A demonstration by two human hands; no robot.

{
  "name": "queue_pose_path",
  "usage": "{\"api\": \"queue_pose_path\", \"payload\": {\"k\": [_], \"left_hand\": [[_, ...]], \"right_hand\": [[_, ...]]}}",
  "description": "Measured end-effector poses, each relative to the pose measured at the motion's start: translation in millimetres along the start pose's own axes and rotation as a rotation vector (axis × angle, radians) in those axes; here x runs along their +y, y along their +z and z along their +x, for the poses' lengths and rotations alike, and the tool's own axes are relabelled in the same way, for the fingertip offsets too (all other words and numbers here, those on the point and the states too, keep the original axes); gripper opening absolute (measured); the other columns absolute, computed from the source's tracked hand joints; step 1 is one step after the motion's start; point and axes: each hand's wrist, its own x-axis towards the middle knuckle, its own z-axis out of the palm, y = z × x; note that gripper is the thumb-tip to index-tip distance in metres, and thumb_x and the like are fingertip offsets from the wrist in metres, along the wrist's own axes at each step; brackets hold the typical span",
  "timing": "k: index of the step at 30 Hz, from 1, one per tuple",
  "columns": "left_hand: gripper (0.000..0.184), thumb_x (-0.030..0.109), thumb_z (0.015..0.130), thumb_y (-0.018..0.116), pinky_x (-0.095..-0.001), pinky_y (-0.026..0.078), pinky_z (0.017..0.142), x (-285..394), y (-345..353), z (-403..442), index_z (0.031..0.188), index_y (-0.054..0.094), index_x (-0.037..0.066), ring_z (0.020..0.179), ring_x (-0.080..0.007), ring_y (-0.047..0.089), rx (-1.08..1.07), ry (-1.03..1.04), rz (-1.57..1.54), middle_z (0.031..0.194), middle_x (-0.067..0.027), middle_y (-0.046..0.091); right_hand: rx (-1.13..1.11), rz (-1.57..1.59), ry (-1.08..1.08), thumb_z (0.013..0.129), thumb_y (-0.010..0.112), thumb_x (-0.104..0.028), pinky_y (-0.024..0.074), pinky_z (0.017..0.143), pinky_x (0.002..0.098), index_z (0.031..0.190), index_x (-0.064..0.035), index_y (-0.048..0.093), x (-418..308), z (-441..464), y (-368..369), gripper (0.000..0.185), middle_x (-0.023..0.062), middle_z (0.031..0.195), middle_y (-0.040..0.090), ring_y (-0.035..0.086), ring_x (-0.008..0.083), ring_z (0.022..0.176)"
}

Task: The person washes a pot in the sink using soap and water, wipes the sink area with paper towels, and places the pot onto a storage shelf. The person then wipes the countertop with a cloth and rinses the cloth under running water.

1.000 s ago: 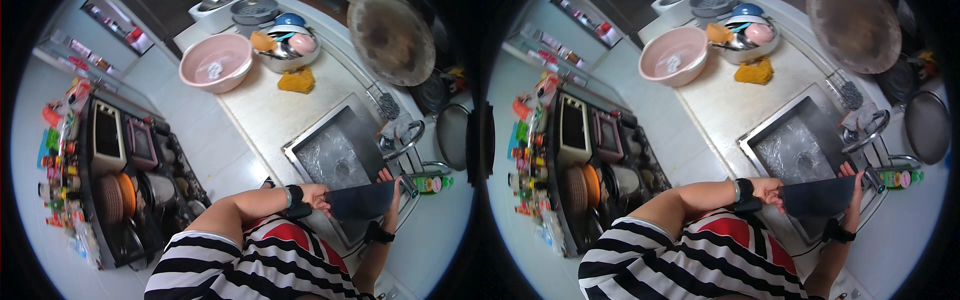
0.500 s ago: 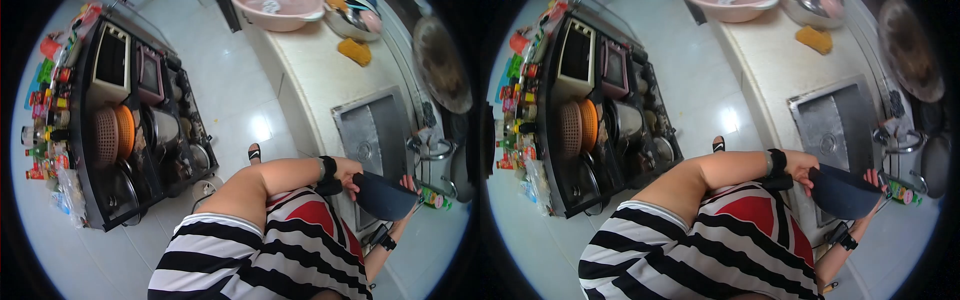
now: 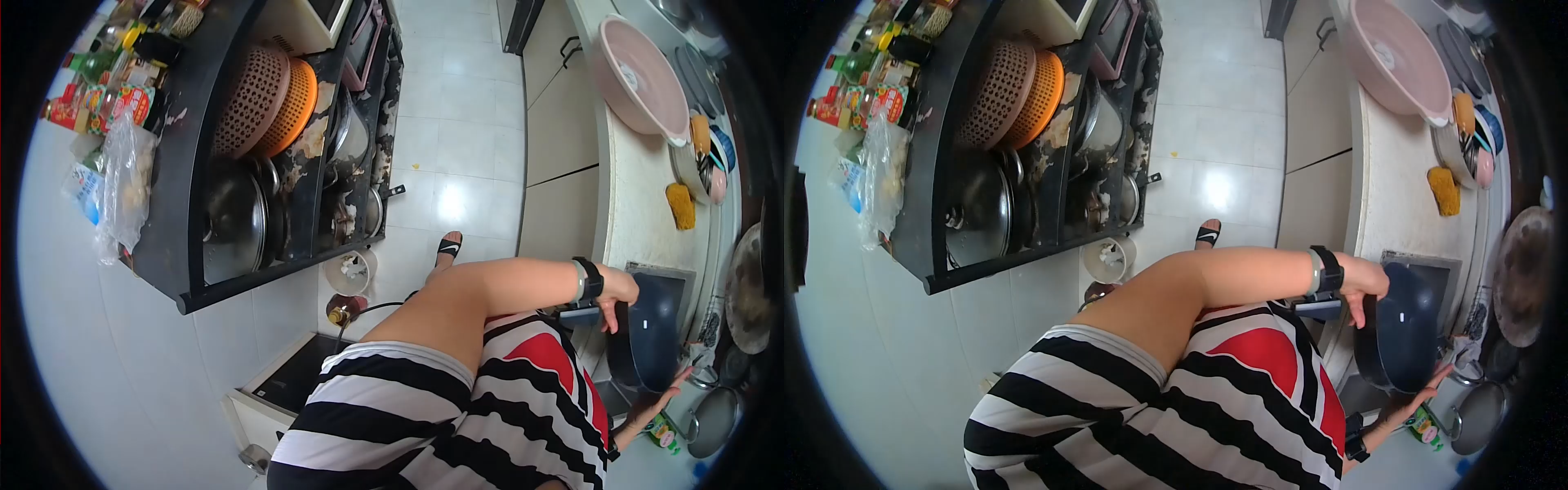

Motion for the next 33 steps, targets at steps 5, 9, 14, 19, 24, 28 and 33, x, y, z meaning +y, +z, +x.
{"api": "queue_pose_path", "payload": {"k": [5,9,14,19,24,28,33], "left_hand": [[0.039,0.007,0.081,0.038,-0.0415,0.06,0.059,-11.6,-21.4,-8.5,0.113,0.042,-0.016,0.068,-0.0427,0.065,-0.025,-0.143,-0.175,0.092,-0.0357,0.056],[0.054,0.018,0.089,0.04,-0.0423,0.059,0.064,11.8,-23.3,-35.6,0.128,0.025,-0.017,0.081,-0.0447,0.065,-0.057,-0.071,-0.097,0.105,-0.0411,0.053],[0.064,0.034,0.094,0.043,-0.0436,0.057,0.066,35.0,-40.2,-74.3,0.139,0.019,-0.004,0.081,-0.0405,0.066,-0.093,0.143,-0.101,0.106,-0.0355,0.056],[0.058,0.024,0.09,0.051,-0.036,0.057,0.058,25.7,-92.5,-121.5,0.135,0.03,-0.007,0.07,-0.0296,0.068,0.369,0.341,0.137,0.095,-0.0226,0.062],[0.056,0.024,0.088,0.055,-0.0344,0.056,0.072,14.5,-152.1,-256.0,0.132,0.035,-0.005,0.083,-0.0266,0.067,0.768,0.616,-0.133,0.101,-0.0188,0.064],[0.037,0.016,0.092,0.052,-0.0353,0.053,0.085,-19.1,-196.4,-372.0,0.122,0.044,-0.004,0.097,-0.0279,0.062,1.467,1.053,-0.415,0.107,-0.0215,0.06],[0.026,0.014,0.085,0.058,-0.0332,0.044,0.09,-54.4,-206.3,-477.9,0.104,0.053,-0.002,0.099,-0.0236,0.056,1.849,1.361,-0.812,0.099,-0.0098,0.053]], "right_hand": [[-0.796,-1.225,-0.534,0.08,0.061,-0.054,0.0145,0.112,0.0427,0.129,-0.0055,0.052,-70.6,-12.8,39.3,0.07,0.021,0.145,0.032,0.022,0.0315,0.139],[-0.702,-1.171,-0.267,0.073,0.073,-0.038,0.0286,0.102,0.0403,0.107,-0.0002,0.063,-51.0,-10.9,4.3,0.052,0.0197,0.118,0.055,0.042,0.0302,0.121],[-0.235,-0.583,-0.013,0.093,0.058,-0.028,0.0396,0.087,0.0264,0.112,0.0051,0.058,-38.1,-21.5,-37.5,0.038,0.0094,0.111,0.059,0.054,0.0152,0.097],[0.121,-0.274,0.094,0.09,0.06,-0.036,0.0402,0.094,0.033,0.12,0.0065,0.051,-20.9,-20.2,-68.5,0.052,0.0137,0.118,0.056,0.052,0.0213,0.106],[0.277,-0.317,0.065,0.086,0.062,-0.042,0.038,0.098,0.0347,0.127,0.0092,0.044,-24.0,-9.9,-76.5,0.067,0.0145,0.125,0.052,0.051,0.0235,0.11],[0.291,-0.007,-0.017,0.087,0.062,-0.04,0.0375,0.1,0.0351,0.124,0.0085,0.048,-41.1,-8.8,-40.2,0.063,0.0151,0.124,0.055,0.052,0.0222,0.111],[0.265,0.586,-0.059,0.091,0.057,-0.018,0.0259,0.11,0.0429,0.124,0.0055,0.05,-66.2,2.6,83.9,0.042,0.0146,0.134,0.048,0.043,0.0261,0.123]]}}
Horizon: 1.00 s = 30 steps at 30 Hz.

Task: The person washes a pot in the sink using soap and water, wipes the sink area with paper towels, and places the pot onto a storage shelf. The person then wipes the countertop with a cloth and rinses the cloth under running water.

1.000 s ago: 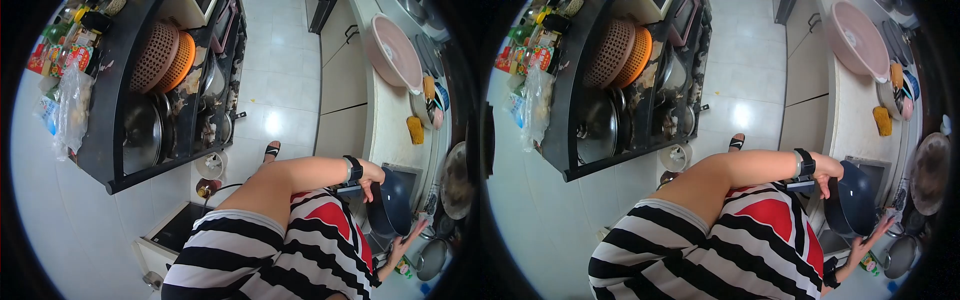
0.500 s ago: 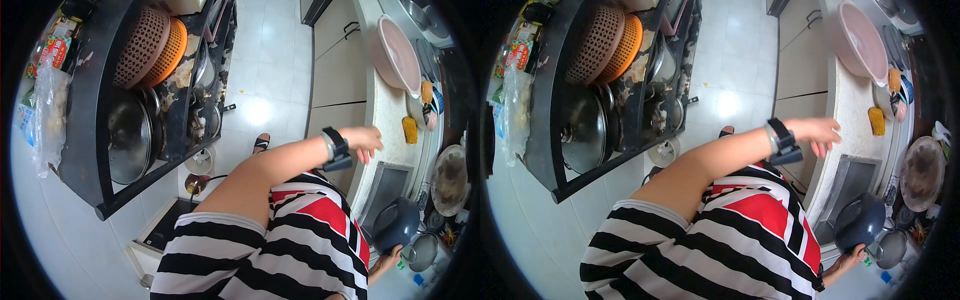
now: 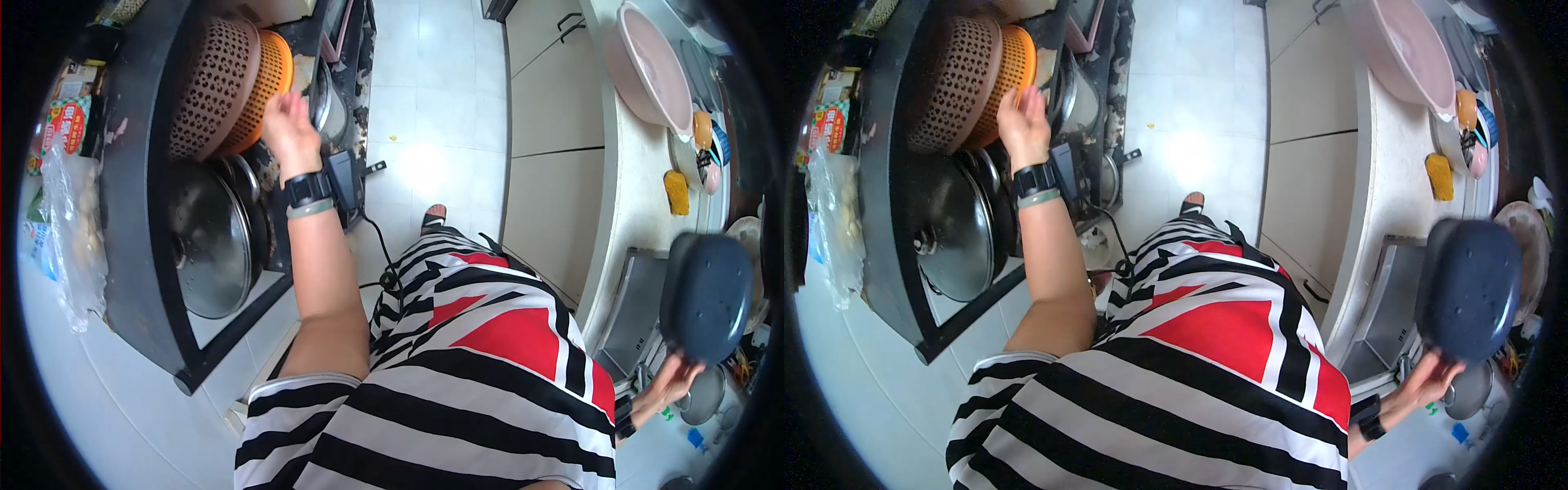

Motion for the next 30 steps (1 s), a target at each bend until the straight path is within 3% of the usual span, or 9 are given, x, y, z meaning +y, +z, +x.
{"api": "queue_pose_path", "payload": {"k": [2,3,5,9,14,16,17,24,30], "left_hand": [[0.031,0.019,0.083,0.061,-0.0304,0.04,0.089,10.7,-8.3,8.8,0.105,0.052,-0.001,0.099,-0.0213,0.052,0.085,-0.005,-0.012,0.1,-0.008,0.05],[0.035,0.021,0.082,0.062,-0.0298,0.039,0.09,9.8,-11.4,17.1,0.106,0.051,-0.001,0.097,-0.0207,0.051,0.088,-0.015,-0.031,0.1,-0.0079,0.049],[0.032,0.025,0.081,0.062,-0.0247,0.039,0.082,14.8,-5.7,21.5,0.101,0.053,0.002,0.088,-0.0157,0.049,0.226,-0.1,-0.058,0.096,-0.0048,0.048],[0.017,0.028,0.081,0.056,-0.0194,0.037,0.068,3.8,-28.7,70.9,0.084,0.051,0.012,0.076,-0.0082,0.048,0.138,-0.028,-0.246,0.084,0.0013,0.05],[0.043,0.036,0.082,0.046,-0.0292,0.04,0.089,18.5,-8.4,43.9,0.112,0.055,0.007,0.108,-0.0191,0.055,0.036,0.0,-0.179,0.121,-0.006,0.057],[0.044,0.039,0.081,0.049,-0.032,0.039,0.093,16.8,-29.6,55.0,0.112,0.055,0.009,0.105,-0.0213,0.055,0.035,0.06,-0.143,0.116,-0.0059,0.058],[0.046,0.044,0.079,0.051,-0.0349,0.039,0.091,20.3,-26.3,50.9,0.11,0.055,0.009,0.101,-0.022,0.055,0.191,0.035,-0.213,0.112,-0.0057,0.058],[0.071,0.065,0.071,0.055,-0.0395,0.04,0.077,35.9,-2.8,32.6,0.099,0.053,0.0,0.088,-0.0239,0.053,0.264,-0.175,-0.671,0.094,-0.0112,0.057],[0.066,0.056,0.074,0.057,-0.0452,0.046,0.079,35.5,-8.5,58.6,0.107,0.053,-0.002,0.091,-0.0288,0.057,0.326,-0.047,-0.942,0.099,-0.0153,0.058]], "right_hand": [[-0.161,0.102,0.178,0.091,0.055,-0.02,0.0232,0.109,0.05,0.123,-0.0013,0.054,27.1,21.5,9.6,0.037,0.0118,0.136,0.048,0.041,0.0267,0.126],[-0.858,0.315,0.616,0.092,0.054,-0.02,0.0209,0.108,0.0539,0.122,-0.0052,0.056,41.3,21.3,22.4,0.033,0.0116,0.136,0.048,0.039,0.0271,0.128],[-0.065,0.045,0.326,0.093,0.05,-0.021,0.0109,0.109,0.0585,0.129,-0.0061,0.049,82.8,-35.2,110.7,0.039,0.0115,0.143,0.038,0.027,0.0285,0.136],[-0.369,0.22,0.798,0.091,0.049,-0.013,0.0184,0.111,0.0544,0.131,-0.0009,0.044,160.7,-52.9,163.3,0.042,0.0147,0.142,0.039,0.035,0.0301,0.131],[-0.804,0.236,1.332,0.088,0.047,-0.022,0.0342,0.103,0.0509,0.122,-0.0047,0.05,257.0,-115.5,242.8,0.038,0.0142,0.129,0.051,0.048,0.0303,0.119],[-0.767,0.102,1.468,0.093,0.047,-0.032,0.0474,0.089,0.0402,0.113,-0.0063,0.054,305.7,-128.6,258.7,0.033,0.0087,0.11,0.061,0.059,0.022,0.098],[-0.715,0.157,1.62,0.091,0.055,-0.029,0.0403,0.049,0.0183,0.089,-0.0126,0.058,315.7,-141.6,275.9,0.017,0.0007,0.085,0.06,0.049,0.0072,0.06],[-1.027,-0.025,1.87,0.091,0.048,-0.043,0.0312,0.101,0.0481,0.124,-0.0091,0.051,403.4,-168.9,347.5,0.047,0.0103,0.126,0.054,0.046,0.026,0.12],[-0.993,-0.154,2.046,0.092,0.047,-0.043,0.0297,0.102,0.0532,0.125,-0.0075,0.05,468.2,-176.0,382.5,0.049,0.01,0.128,0.052,0.047,0.0274,0.119]]}}
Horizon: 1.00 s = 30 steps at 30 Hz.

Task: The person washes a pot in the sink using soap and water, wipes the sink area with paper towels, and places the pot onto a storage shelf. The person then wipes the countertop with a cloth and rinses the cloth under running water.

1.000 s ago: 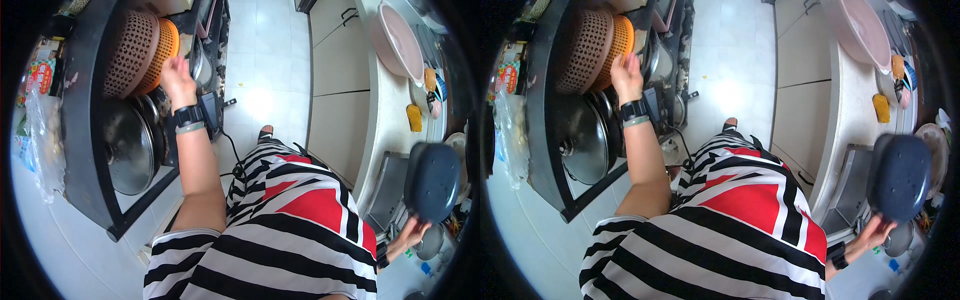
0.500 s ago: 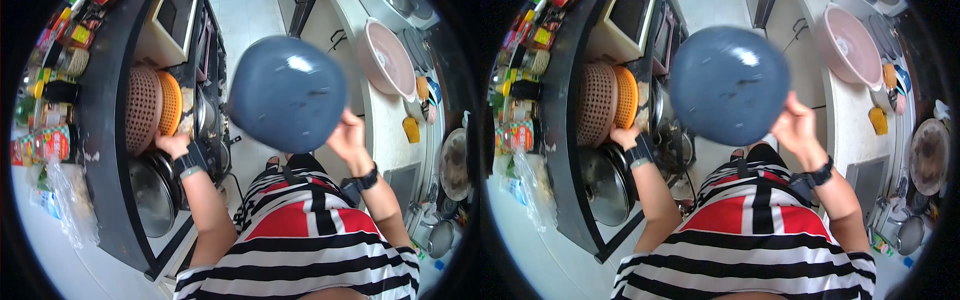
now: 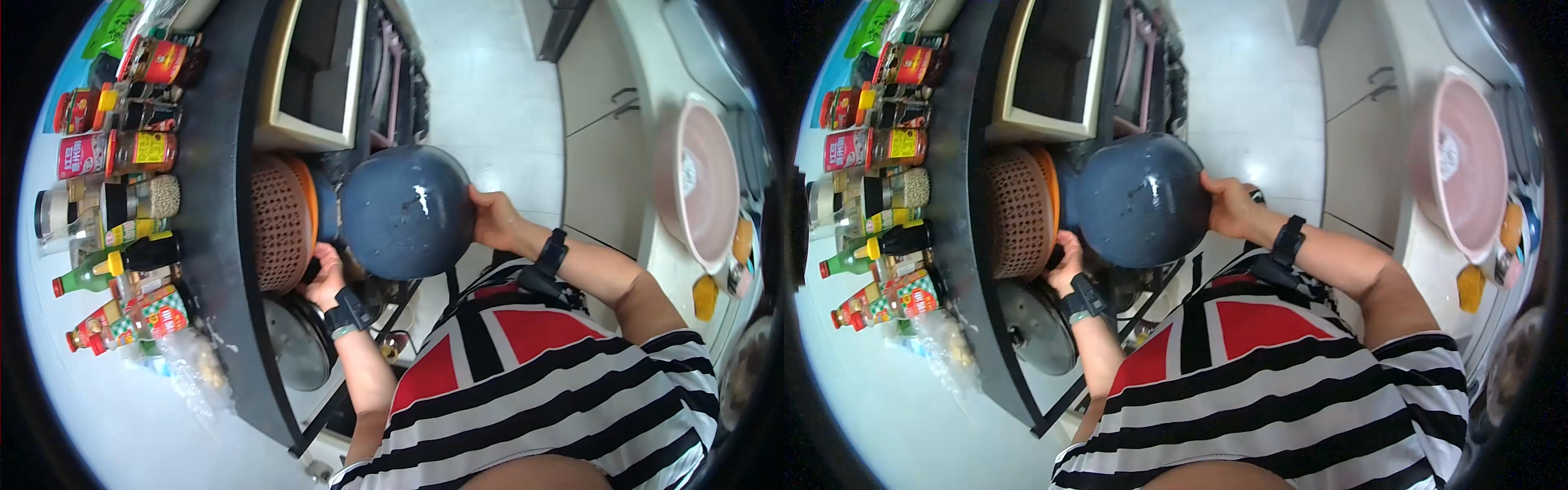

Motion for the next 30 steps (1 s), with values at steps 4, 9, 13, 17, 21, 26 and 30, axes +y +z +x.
{"api": "queue_pose_path", "payload": {"k": [4,9,13,17,21,26,30], "left_hand": [[0.078,0.053,0.068,0.071,-0.0495,0.05,0.087,-10.9,9.6,-6.8,0.115,0.05,-0.005,0.101,-0.0339,0.059,0.148,0.033,-0.058,0.105,-0.0174,0.06],[0.079,0.052,0.067,0.074,-0.0467,0.053,0.083,-24.6,11.9,-7.8,0.113,0.049,-0.007,0.096,-0.0323,0.062,0.138,0.088,-0.119,0.105,-0.0188,0.061],[0.068,0.05,0.073,0.069,-0.0494,0.054,0.081,-20.0,3.7,-3.0,0.106,0.052,-0.007,0.087,-0.033,0.06,0.03,0.146,-0.036,0.091,-0.0167,0.058],[0.06,0.047,0.076,0.066,-0.0509,0.053,0.084,-12.7,4.1,-17.0,0.104,0.053,-0.005,0.092,-0.0307,0.057,-0.035,0.038,-0.043,0.09,-0.0155,0.055],[0.061,0.044,0.084,0.06,-0.05,0.048,0.092,-18.4,23.3,-38.4,0.12,0.048,-0.004,0.109,-0.0318,0.053,-0.135,0.045,0.099,0.114,-0.0175,0.055],[0.067,0.044,0.084,0.061,-0.0475,0.046,0.096,-1.4,30.6,-32.4,0.132,0.041,0.002,0.118,-0.0305,0.05,-0.272,0.072,0.283,0.132,-0.0136,0.049],[0.069,0.048,0.083,0.062,-0.0451,0.05,0.085,-2.1,51.4,-45.4,0.129,0.043,0.001,0.101,-0.0267,0.058,-0.067,-0.153,0.187,0.12,-0.0152,0.055]], "right_hand": [[0.028,-0.038,0.049,0.094,0.043,-0.042,0.0327,0.101,0.0517,0.123,-0.0077,0.051,-13.4,18.6,2.6,0.045,0.0085,0.124,0.054,0.048,0.026,0.118],[-0.014,-0.022,0.072,0.095,0.046,-0.037,0.0383,0.098,0.0499,0.118,-0.0082,0.053,-22.7,34.6,8.2,0.038,0.0065,0.119,0.056,0.052,0.025,0.112],[-0.032,-0.012,0.12,0.094,0.048,-0.037,0.0405,0.096,0.0502,0.117,-0.0074,0.053,-26.4,43.2,7.8,0.038,0.0063,0.119,0.057,0.054,0.0248,0.11],[-0.08,-0.019,0.171,0.095,0.046,-0.039,0.0401,0.098,0.0494,0.118,-0.0075,0.053,-31.8,47.5,13.7,0.04,0.0063,0.121,0.056,0.055,0.0238,0.111],[-0.104,-0.03,0.18,0.095,0.043,-0.04,0.0389,0.099,0.0483,0.12,-0.0069,0.052,-30.5,61.7,12.5,0.042,0.0067,0.121,0.056,0.054,0.0237,0.113],[-0.137,0.017,0.216,0.096,0.041,-0.041,0.0366,0.102,0.0462,0.122,-0.006,0.051,-23.6,79.6,23.9,0.045,0.0079,0.122,0.056,0.051,0.0235,0.116],[-0.197,0.03,0.245,0.096,0.04,-0.042,0.0371,0.101,0.0461,0.122,-0.0065,0.051,-16.8,100.0,37.0,0.046,0.0074,0.12,0.057,0.052,0.0232,0.115]]}}
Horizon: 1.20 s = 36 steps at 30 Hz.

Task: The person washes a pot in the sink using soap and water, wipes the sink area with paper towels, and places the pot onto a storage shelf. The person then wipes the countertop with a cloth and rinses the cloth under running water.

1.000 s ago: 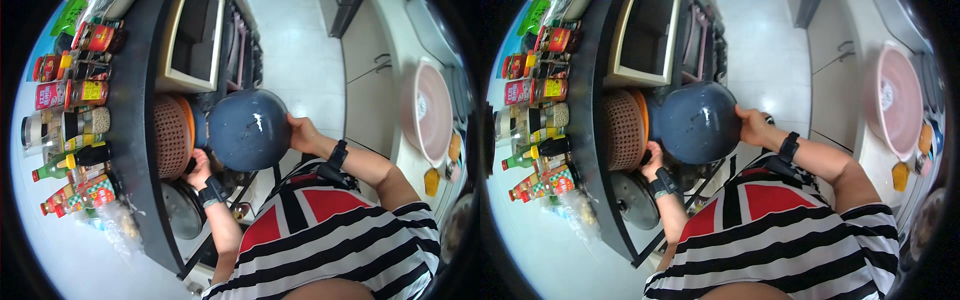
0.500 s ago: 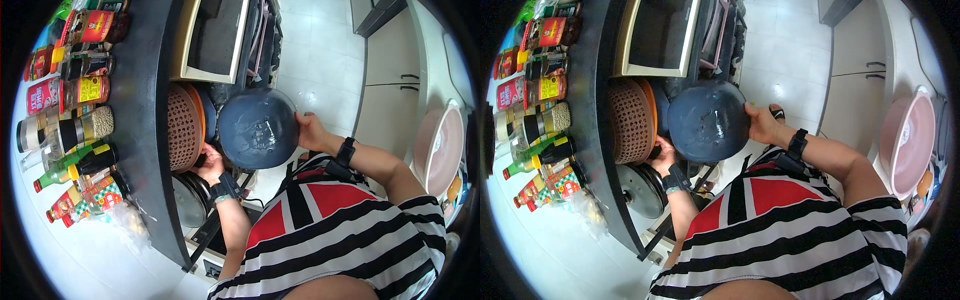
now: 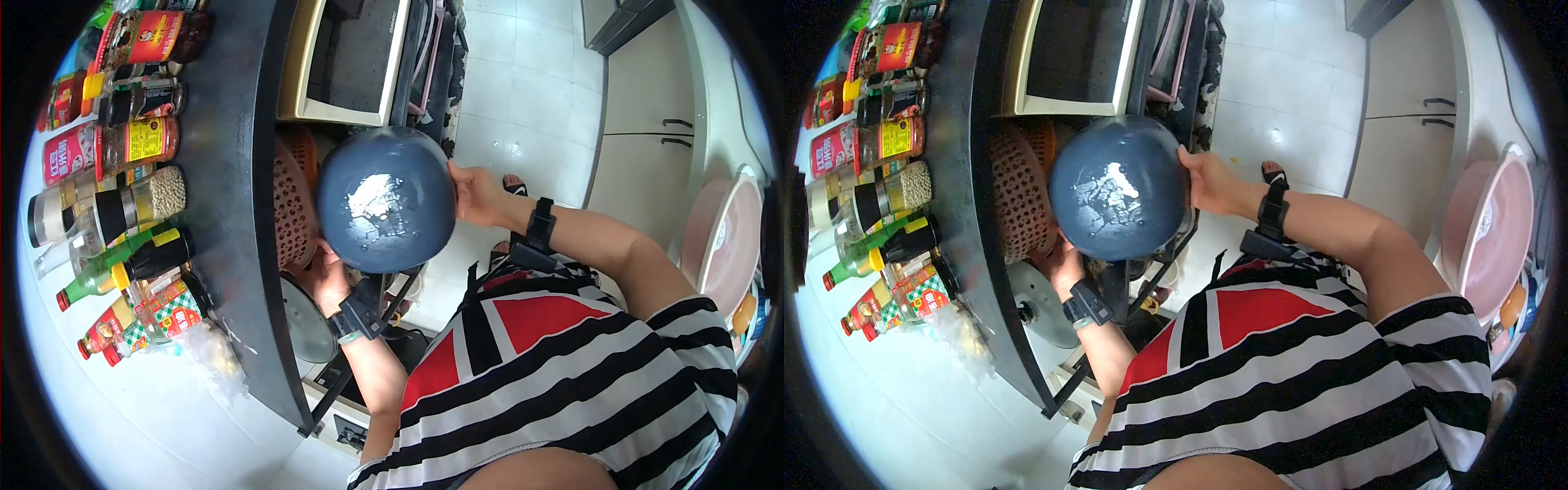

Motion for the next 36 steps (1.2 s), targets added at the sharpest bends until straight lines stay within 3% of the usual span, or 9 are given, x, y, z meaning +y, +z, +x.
{"api": "queue_pose_path", "payload": {"k": [3,12,16,19,20,22,24,27,36], "left_hand": [[0.047,0.027,0.086,0.062,-0.0391,0.053,0.079,23.4,-6.1,7.7,0.122,0.051,-0.001,0.094,-0.0262,0.061,0.0,0.114,0.015,0.112,-0.0148,0.06],[0.041,0.03,0.086,0.063,-0.0359,0.053,0.077,27.8,25.8,-8.5,0.114,0.055,0.001,0.089,-0.0225,0.062,-0.066,-0.041,-0.074,0.103,-0.0146,0.062],[0.04,0.027,0.087,0.063,-0.0352,0.052,0.079,32.5,10.0,-3.3,0.118,0.056,0.004,0.094,-0.0208,0.062,-0.252,-0.133,-0.201,0.105,-0.0113,0.064],[0.038,0.026,0.088,0.061,-0.037,0.051,0.084,30.4,14.3,-9.7,0.12,0.057,0.004,0.099,-0.0218,0.061,-0.166,0.009,-0.118,0.112,-0.0104,0.063],[0.038,0.024,0.089,0.061,-0.0373,0.05,0.086,24.9,16.4,-12.1,0.121,0.056,0.004,0.101,-0.0226,0.061,-0.214,-0.048,-0.123,0.114,-0.011,0.063],[0.042,0.024,0.087,0.063,-0.0378,0.049,0.09,51.5,2.6,0.9,0.124,0.055,0.005,0.107,-0.0237,0.059,-0.167,-0.045,-0.059,0.119,-0.0121,0.06],[0.043,0.023,0.086,0.065,-0.0384,0.049,0.091,45.5,4.5,0.9,0.124,0.055,0.005,0.109,-0.0247,0.058,-0.132,-0.03,-0.058,0.121,-0.0125,0.059],[0.046,0.022,0.084,0.067,-0.0391,0.048,0.093,28.6,2.5,0.0,0.123,0.055,0.003,0.11,-0.0258,0.058,-0.05,0.009,-0.088,0.121,-0.0125,0.059],[0.053,0.01,0.084,0.064,-0.0533,0.037,0.102,59.9,-68.1,44.4,0.129,0.041,-0.006,0.122,-0.0362,0.044,0.231,-0.047,-0.205,0.13,-0.0199,0.047]], "right_hand": [[0.035,-0.032,-0.007,0.096,0.039,-0.043,0.0376,0.1,0.0456,0.122,-0.0065,0.051,-1.7,14.7,13.3,0.046,0.0069,0.118,0.057,0.053,0.0229,0.113],[-0.077,-0.091,-0.134,0.093,0.046,-0.045,0.0359,0.103,0.0407,0.128,-0.0075,0.046,27.9,72.2,9.0,0.051,0.0055,0.125,0.053,0.048,0.0198,0.119],[0.057,-0.205,-0.296,0.086,0.06,-0.049,0.0497,0.08,0.0355,0.097,-0.0042,0.063,53.2,102.1,27.4,0.046,0.0039,0.091,0.064,0.059,0.0138,0.084],[0.374,-0.984,-0.284,0.088,0.041,-0.063,0.0466,0.038,0.0322,0.084,0.0036,0.061,45.7,108.6,40.2,0.07,0.0121,0.075,0.062,0.06,0.0237,0.051],[0.347,-1.167,-0.094,0.088,0.041,-0.063,0.0536,0.042,0.0361,0.107,0.004,0.056,27.5,101.4,52.4,0.071,0.0182,0.099,0.061,0.065,0.0276,0.085],[0.42,-1.118,-0.161,0.091,0.037,-0.058,0.0568,0.046,0.037,0.129,0.007,0.031,33.2,101.0,62.5,0.076,0.0268,0.117,0.051,0.065,0.0367,0.078],[0.468,-1.076,-0.173,0.086,0.05,-0.059,0.0565,0.05,0.0343,0.126,0.0064,0.036,30.8,94.3,85.2,0.078,0.027,0.113,0.054,0.063,0.035,0.093],[0.37,-1.179,-0.483,0.075,0.071,-0.044,0.0436,0.092,0.0397,0.125,0.0057,0.038,47.0,120.0,93.2,0.077,0.0295,0.114,0.054,0.055,0.0386,0.108],[0.314,-1.329,-0.399,0.074,0.067,-0.017,0.0479,0.084,0.0389,0.114,0.0,0.053,57.0,87.6,70.0,0.045,0.0197,0.102,0.064,0.061,0.0348,0.098]]}}
